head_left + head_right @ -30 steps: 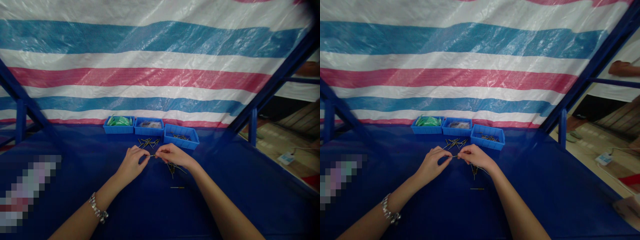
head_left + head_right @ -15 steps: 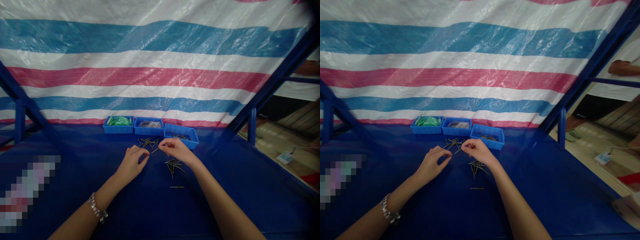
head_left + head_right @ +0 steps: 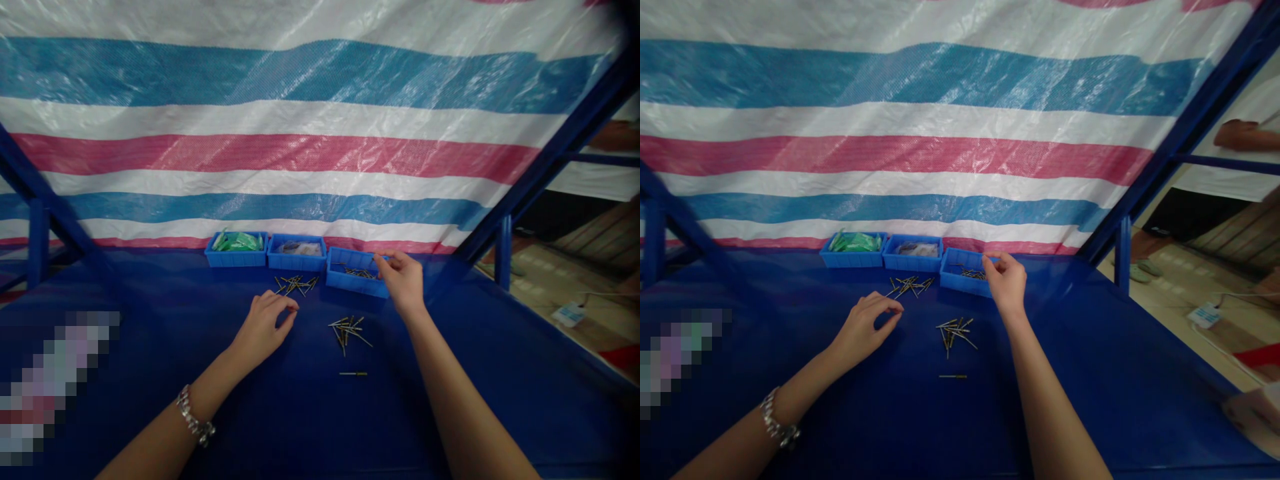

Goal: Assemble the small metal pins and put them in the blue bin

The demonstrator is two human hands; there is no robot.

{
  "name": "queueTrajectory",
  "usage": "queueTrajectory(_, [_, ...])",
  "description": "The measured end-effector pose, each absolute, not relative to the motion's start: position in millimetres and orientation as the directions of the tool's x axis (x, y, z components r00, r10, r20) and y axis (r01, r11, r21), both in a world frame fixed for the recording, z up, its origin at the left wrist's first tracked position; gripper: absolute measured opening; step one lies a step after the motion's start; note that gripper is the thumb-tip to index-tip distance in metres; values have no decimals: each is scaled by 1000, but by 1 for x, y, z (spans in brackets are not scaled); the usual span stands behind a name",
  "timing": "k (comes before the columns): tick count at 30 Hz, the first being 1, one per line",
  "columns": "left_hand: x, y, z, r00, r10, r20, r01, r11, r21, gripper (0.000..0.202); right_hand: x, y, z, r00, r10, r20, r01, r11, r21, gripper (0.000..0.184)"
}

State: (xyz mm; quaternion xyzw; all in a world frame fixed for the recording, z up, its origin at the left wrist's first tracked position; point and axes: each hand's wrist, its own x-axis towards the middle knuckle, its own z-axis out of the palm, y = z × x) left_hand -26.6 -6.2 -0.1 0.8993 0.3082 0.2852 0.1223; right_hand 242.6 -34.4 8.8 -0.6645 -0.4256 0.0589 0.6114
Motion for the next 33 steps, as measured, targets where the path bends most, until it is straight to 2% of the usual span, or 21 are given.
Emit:
queueTrajectory(4, [-26, -6, -1, 647, 628, 433, 490, -777, 395, 10, 250, -33, 2, 657, 614, 436, 565, -18, -825, 30])
queueTrajectory(7, [-25, -6, 0, 640, 633, 436, 496, -773, 395, 10, 250, -33, 1, 637, 634, 439, 603, -56, -796, 31])
queueTrajectory(10, [-25, -6, 1, 635, 638, 436, 497, -769, 402, 10, 246, -33, 4, 584, 687, 432, 600, -8, -800, 34])
queueTrajectory(13, [-25, -6, 0, 634, 638, 437, 492, -769, 408, 10, 238, -36, 11, 400, 835, 378, 575, 93, -813, 31])
queueTrajectory(16, [-26, -5, -1, 630, 640, 439, 495, -767, 408, 10, 230, -41, 17, 112, 976, 185, 583, 87, -808, 25])
queueTrajectory(19, [-26, -5, -1, 622, 645, 444, 502, -763, 406, 11, 225, -45, 17, -93, 991, -93, 631, -14, -775, 22])
queueTrajectory(21, [-26, -5, -1, 623, 641, 449, 497, -767, 405, 10, 224, -46, 15, -141, 966, -215, 671, -66, -738, 22])
queueTrajectory(24, [-25, -5, -1, 625, 636, 452, 493, -771, 404, 10, 221, -45, 12, -140, 942, -305, 735, -107, -669, 22])
queueTrajectory(28, [-25, -5, -1, 626, 643, 441, 500, -765, 406, 11, 215, -44, 9, -129, 937, -324, 777, -107, -620, 17])
queueTrajectory(33, [-25, -7, 2, 631, 653, 420, 508, -756, 412, 10, 208, -43, 13, -165, 948, -272, 736, -65, -673, 13])
